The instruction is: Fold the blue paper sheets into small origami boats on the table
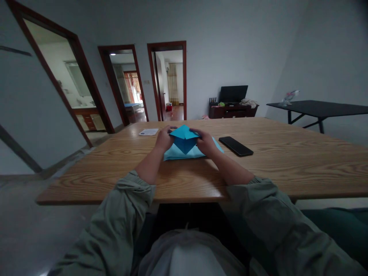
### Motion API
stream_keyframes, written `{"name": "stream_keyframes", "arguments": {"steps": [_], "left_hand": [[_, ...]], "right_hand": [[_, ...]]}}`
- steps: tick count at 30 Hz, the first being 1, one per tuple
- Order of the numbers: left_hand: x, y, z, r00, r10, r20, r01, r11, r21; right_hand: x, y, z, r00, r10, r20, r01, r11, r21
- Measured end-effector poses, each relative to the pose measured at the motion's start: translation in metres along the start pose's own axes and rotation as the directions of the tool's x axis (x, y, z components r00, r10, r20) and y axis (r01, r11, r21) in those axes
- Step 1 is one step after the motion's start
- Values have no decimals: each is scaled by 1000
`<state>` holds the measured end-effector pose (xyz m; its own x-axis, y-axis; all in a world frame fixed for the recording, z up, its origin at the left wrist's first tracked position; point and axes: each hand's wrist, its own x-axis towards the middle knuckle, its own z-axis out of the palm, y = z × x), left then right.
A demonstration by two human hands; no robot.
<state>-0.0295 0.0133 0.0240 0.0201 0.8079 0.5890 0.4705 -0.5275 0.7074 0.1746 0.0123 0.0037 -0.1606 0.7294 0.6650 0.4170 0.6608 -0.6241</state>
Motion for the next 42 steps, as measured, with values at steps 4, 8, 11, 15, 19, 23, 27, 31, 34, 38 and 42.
{"name": "stream_keyframes", "arguments": {"steps": [4,8,11,15,19,23,27,31,34,38,42], "left_hand": [[-3,-3,-6,949,-138,284,223,928,-297],[-10,6,-21,812,-80,579,413,779,-471],[-13,10,-27,708,-49,704,541,679,-496],[-13,8,-21,745,-137,653,547,685,-481],[-12,1,-10,803,-177,569,500,720,-481],[-10,-6,-7,862,-183,473,427,764,-483],[-7,-8,-6,898,-169,407,375,778,-504],[-6,-5,-4,916,-167,365,349,779,-520],[-7,-3,-5,921,-184,344,353,769,-532],[-11,-4,-6,849,-206,487,436,793,-424],[-13,-10,-2,821,-196,536,436,821,-368]], "right_hand": [[1,5,-3,991,122,55,-130,971,202],[1,3,-6,986,144,84,-158,966,203],[1,5,-6,987,124,102,-142,972,189],[1,9,-3,989,76,130,-101,976,192],[-1,6,-1,986,85,145,-123,953,278],[2,5,-2,939,290,185,-342,839,422],[7,8,-3,894,380,236,-447,729,518],[3,6,1,912,330,243,-408,787,463],[0,5,4,921,306,241,-388,783,486],[0,6,3,926,320,202,-378,754,538],[1,7,1,921,334,202,-390,767,510]]}}
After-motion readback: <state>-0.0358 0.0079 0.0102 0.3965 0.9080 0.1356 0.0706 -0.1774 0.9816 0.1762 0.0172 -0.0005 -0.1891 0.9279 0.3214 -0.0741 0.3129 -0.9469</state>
